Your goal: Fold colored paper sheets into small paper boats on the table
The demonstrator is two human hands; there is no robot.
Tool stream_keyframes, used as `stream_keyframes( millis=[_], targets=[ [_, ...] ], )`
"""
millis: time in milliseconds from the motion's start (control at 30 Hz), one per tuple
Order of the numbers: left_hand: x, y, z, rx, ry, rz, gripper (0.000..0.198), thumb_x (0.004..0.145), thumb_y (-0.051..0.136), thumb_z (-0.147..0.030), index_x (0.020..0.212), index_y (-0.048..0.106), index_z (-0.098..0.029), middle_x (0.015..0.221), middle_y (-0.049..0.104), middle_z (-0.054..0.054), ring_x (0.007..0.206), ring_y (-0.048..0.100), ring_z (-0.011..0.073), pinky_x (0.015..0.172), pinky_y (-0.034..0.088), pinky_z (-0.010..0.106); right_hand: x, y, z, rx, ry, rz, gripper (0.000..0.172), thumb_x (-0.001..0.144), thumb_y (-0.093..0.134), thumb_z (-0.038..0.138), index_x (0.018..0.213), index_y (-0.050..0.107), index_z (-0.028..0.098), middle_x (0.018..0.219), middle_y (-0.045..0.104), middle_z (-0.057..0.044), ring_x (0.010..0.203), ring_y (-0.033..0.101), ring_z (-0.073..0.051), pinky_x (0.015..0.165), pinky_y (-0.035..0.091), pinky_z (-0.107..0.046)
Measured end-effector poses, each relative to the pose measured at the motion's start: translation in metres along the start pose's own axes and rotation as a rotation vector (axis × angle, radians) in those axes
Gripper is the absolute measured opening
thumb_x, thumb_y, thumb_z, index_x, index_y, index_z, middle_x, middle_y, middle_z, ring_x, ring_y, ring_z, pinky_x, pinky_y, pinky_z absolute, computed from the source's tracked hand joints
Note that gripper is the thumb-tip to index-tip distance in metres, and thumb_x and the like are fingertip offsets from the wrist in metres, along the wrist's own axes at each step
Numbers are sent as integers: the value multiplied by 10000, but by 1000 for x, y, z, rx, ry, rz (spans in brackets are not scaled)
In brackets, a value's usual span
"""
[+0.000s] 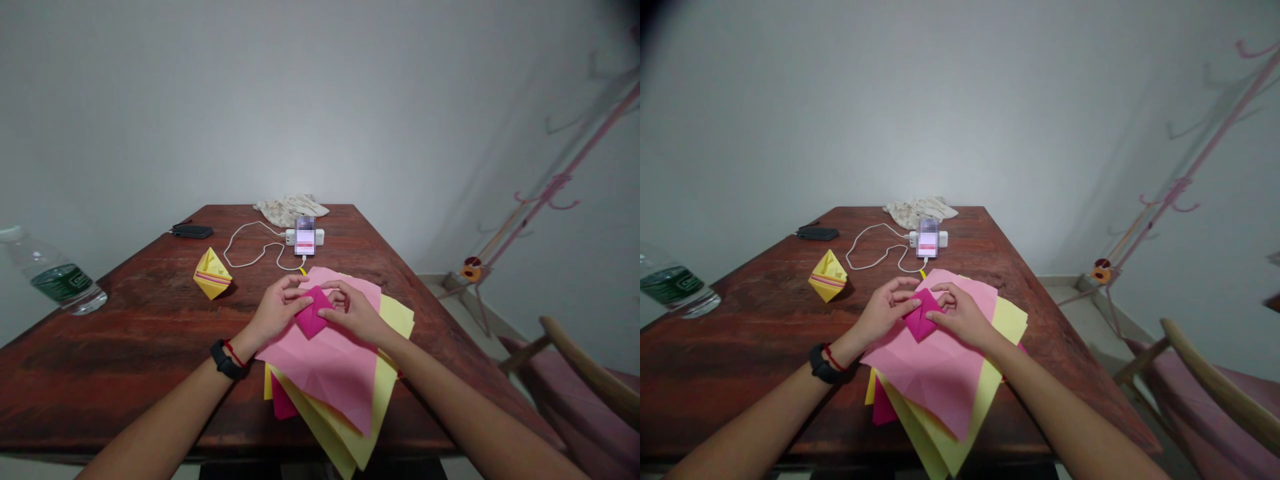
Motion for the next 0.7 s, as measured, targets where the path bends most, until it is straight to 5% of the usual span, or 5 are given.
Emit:
stream_keyframes(
  millis=[167, 400, 700],
  targets=[
    [0, -7, 2, -36, -19, -78, 386, 723, 818, -292, 1054, 705, -131, 995, 776, 114, 869, 724, 211, 793, 551, 313, 1, -8, 1, -135, 2, -62, 225, 815, 721, 403, 824, 745, 180, 827, 731, -64, 709, 640, -183, 634, 505, -298],
    [0, -17, -11, -292, 25, -171, 295, 728, 822, -265, 927, 638, -149, 1111, 753, 115, 937, 718, 192, 897, 545, 333, 3, -31, 13, -80, -103, -240, 205, 786, 753, 428, 800, 773, 225, 892, 758, -57, 834, 672, -228, 788, 539, -368],
    [3, -28, -14, -449, 73, -226, 319, 832, 737, -329, 940, 452, -236, 1279, 681, 80, 983, 706, 158, 834, 587, 309, 2, -45, -18, 461, 59, -421, 364, 709, 832, 486, 888, 670, 213, 807, 726, -6, 691, 684, -162, 718, 608, -330]
  ],
)
Point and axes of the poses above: each hand's wrist, its own x-axis towards the middle knuckle, its own y-axis out of the palm, z = x × y, the point moved 9 cm from there along x, towards the middle knuckle
